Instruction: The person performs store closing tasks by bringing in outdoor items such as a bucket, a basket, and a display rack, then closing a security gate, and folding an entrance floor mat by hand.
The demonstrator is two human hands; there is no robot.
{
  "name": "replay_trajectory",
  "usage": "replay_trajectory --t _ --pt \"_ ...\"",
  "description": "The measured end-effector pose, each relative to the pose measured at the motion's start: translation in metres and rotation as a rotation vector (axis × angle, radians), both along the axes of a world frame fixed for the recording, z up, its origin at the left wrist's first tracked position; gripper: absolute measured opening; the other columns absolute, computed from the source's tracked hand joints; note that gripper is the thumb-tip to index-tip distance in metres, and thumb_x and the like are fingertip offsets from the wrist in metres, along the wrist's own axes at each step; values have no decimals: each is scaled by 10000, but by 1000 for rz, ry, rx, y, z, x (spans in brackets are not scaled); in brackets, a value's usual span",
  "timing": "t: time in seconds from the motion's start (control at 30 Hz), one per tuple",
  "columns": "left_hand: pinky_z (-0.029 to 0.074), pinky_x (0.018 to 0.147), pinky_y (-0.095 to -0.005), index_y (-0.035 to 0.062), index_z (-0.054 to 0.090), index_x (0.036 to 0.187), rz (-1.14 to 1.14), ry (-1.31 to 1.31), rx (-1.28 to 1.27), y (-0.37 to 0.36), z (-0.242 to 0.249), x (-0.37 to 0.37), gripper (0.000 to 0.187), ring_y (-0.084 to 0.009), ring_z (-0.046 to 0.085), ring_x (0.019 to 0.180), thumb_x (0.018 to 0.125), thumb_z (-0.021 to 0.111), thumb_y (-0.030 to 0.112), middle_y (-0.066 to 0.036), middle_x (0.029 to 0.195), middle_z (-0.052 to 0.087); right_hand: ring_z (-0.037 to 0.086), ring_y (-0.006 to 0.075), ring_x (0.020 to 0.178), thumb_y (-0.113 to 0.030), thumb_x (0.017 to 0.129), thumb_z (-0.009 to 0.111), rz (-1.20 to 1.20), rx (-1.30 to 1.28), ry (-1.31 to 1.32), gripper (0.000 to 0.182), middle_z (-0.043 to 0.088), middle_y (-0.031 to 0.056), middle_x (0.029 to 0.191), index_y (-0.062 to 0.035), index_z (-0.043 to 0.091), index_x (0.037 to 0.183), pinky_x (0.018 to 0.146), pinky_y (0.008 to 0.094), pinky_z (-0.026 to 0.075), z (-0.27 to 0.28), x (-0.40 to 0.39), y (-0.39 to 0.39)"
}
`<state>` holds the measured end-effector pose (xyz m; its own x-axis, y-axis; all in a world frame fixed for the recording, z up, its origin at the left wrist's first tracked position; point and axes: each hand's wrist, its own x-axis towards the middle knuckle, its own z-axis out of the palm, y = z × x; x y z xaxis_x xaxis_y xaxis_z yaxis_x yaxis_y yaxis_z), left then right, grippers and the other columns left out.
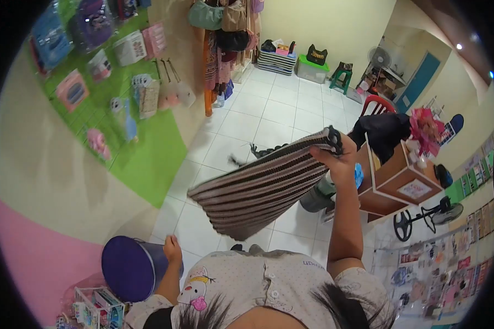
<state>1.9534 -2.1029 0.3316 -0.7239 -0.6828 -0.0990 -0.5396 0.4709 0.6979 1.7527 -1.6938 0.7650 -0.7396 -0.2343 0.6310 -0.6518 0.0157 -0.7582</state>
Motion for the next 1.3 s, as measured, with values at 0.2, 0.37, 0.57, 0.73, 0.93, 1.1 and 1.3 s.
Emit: replay_trajectory --t 0.2,0.37,0.57,0.73,0.93,1.1,1.3 --pt "251 1014 -383 28 374 1232 -617 721 -21 120 143 -299 565 -301 361 1179 777 639 232 -150 1238 413 416 96 582 -9 671 706 85 231 19 189 467 21 620 15 521 703 524 245 337 -49 -169 16" --pt "219 1049 -397 22 302 1313 -1116 503 -78 216 205 -513 899 -325 256 1279 632 738 414 -174 1379 274 399 139 567 -28 704 684 265 300 -51 159 423 50 618 15 531 712 518 269 312 -97 -313 30" --pt "351 937 -363 91 519 1135 -1141 130 162 258 180 -676 632 -302 429 1148 609 762 342 -138 1172 515 420 121 601 -21 723 666 210 79 -141 151 466 60 640 17 529 774 558 251 367 -78 -462 83" --pt "449 734 -340 28 608 882 -1059 31 96 256 170 -763 387 -278 583 803 619 753 271 -128 819 627 353 153 559 -52 692 708 6 269 -32 231 382 57 609 15 490 725 521 275 317 -84 -589 133" --pt "456 673 -279 27 644 886 -882 -12 237 203 91 -856 263 -143 580 695 666 695 160 -78 763 645 410 136 591 -37 680 705 -162 228 -31 193 433 39 637 18 525 721 543 255 338 -75 -732 192" --pt "457 661 -248 10 645 862 -784 72 418 218 127 -997 173 -114 572 681 697 596 30 -60 740 640 501 100 690 -20 731 661 -265 183 -179 115 548 10 753 -3 582 813 639 217 394 -66 -851 254" --pt "455 662 -235 -7 608 923 -406 715 511 270 187 -1185 211 -107 570 707 714 630 -25 -25 782 615 522 88 760 -104 812 624 -687 -135 -96 187 583 10 837 3 564 953 699 215 413 -105 -979 336"
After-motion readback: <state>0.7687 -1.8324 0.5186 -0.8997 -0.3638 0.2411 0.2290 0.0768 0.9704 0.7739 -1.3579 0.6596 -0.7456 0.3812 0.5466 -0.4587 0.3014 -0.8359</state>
